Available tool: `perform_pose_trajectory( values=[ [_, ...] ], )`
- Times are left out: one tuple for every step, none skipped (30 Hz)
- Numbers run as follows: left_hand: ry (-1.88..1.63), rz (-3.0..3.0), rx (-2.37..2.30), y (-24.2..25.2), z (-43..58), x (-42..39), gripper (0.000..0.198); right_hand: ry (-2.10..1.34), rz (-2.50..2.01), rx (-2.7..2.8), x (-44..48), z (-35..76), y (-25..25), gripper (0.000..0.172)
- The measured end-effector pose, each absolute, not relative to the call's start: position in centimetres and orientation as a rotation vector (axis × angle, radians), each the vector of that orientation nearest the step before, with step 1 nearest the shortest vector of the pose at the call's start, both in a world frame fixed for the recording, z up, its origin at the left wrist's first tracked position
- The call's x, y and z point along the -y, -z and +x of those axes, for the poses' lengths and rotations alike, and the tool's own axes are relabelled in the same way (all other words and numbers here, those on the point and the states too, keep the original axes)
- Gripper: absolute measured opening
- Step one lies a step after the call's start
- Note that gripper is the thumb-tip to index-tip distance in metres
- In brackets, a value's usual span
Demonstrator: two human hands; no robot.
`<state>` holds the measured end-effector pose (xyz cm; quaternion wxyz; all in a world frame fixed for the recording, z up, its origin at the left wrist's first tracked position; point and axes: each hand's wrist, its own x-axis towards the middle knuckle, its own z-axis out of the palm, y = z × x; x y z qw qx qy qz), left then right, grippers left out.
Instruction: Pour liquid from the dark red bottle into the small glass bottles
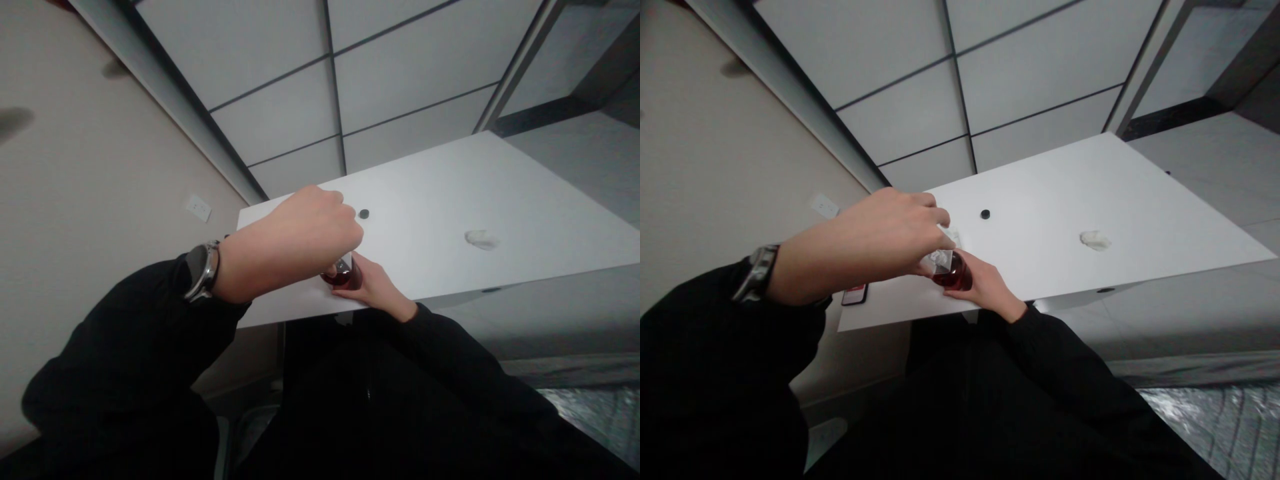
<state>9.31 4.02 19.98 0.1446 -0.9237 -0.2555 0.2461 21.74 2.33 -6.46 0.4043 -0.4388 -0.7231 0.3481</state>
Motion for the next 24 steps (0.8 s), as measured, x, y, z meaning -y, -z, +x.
perform_pose_trajectory(
  values=[
    [-0.708,-2.663,0.73,-19.95,9.35,-4.07,0.008,-0.88,-1.108,1.827,-2.34,21.75,6.41,0.078],
    [-0.704,-2.664,0.721,-19.91,9.39,-4.13,0.009,-0.884,-1.106,1.83,-2.35,21.76,6.35,0.077],
    [-0.699,-2.665,0.71,-19.86,9.42,-4.19,0.009,-0.888,-1.104,1.832,-2.37,21.78,6.28,0.077],
    [-0.694,-2.666,0.697,-19.81,9.46,-4.24,0.008,-0.892,-1.101,1.834,-2.38,21.79,6.2,0.076],
    [-0.689,-2.666,0.685,-19.77,9.51,-4.29,0.008,-0.894,-1.098,1.836,-2.39,21.8,6.12,0.076],
    [-0.688,-2.664,0.675,-19.73,9.56,-4.33,0.008,-0.894,-1.093,1.838,-2.39,21.81,6.05,0.076],
    [-0.69,-2.664,0.668,-19.71,9.63,-4.36,0.007,-0.893,-1.089,1.84,-2.38,21.82,5.98,0.075],
    [-0.693,-2.663,0.665,-19.69,9.69,-4.38,0.007,-0.89,-1.086,1.842,-2.37,21.81,5.92,0.075],
    [-0.695,-2.664,0.663,-19.69,9.75,-4.4,0.006,-0.884,-1.084,1.844,-2.36,21.8,5.86,0.075],
    [-0.697,-2.666,0.661,-19.7,9.8,-4.41,0.006,-0.878,-1.084,1.845,-2.34,21.78,5.8,0.075],
    [-0.697,-2.669,0.657,-19.7,9.83,-4.43,0.006,-0.873,-1.084,1.846,-2.32,21.76,5.74,0.075],
    [-0.696,-2.674,0.65,-19.7,9.85,-4.45,0.006,-0.87,-1.084,1.846,-2.3,21.73,5.69,0.075],
    [-0.696,-2.679,0.643,-19.7,9.86,-4.48,0.007,-0.87,-1.083,1.845,-2.29,21.71,5.63,0.075],
    [-0.698,-2.683,0.639,-19.69,9.86,-4.52,0.007,-0.874,-1.079,1.846,-2.28,21.7,5.58,0.075],
    [-0.701,-2.686,0.641,-19.68,9.87,-4.55,0.008,-0.881,-1.075,1.845,-2.28,21.7,5.53,0.075],
    [-0.706,-2.688,0.647,-19.66,9.89,-4.59,0.009,-0.888,-1.073,1.843,-2.28,21.7,5.49,0.075],
    [-0.711,-2.69,0.655,-19.64,9.91,-4.63,0.009,-0.893,-1.072,1.84,-2.28,21.71,5.47,0.075],
    [-0.716,-2.694,0.662,-19.62,9.95,-4.66,0.01,-0.897,-1.073,1.836,-2.28,21.73,5.46,0.076],
    [-0.719,-2.698,0.669,-19.6,9.99,-4.69,0.01,-0.9,-1.076,1.833,-2.28,21.74,5.46,0.076],
    [-0.72,-2.703,0.675,-19.6,10.03,-4.71,0.011,-0.903,-1.08,1.832,-2.28,21.76,5.47,0.075],
    [-0.72,-2.709,0.68,-19.6,10.07,-4.72,0.011,-0.907,-1.085,1.832,-2.28,21.77,5.49,0.075],
    [-0.721,-2.714,0.684,-19.6,10.12,-4.73,0.011,-0.91,-1.088,1.833,-2.28,21.77,5.52,0.075],
    [-0.718,-2.718,0.689,-19.62,10.16,-4.73,0.01,-0.911,-1.089,1.835,-2.28,21.77,5.55,0.075],
    [-0.712,-2.724,0.694,-19.63,10.19,-4.72,0.009,-0.909,-1.09,1.837,-2.29,21.76,5.58,0.075]
  ],
)
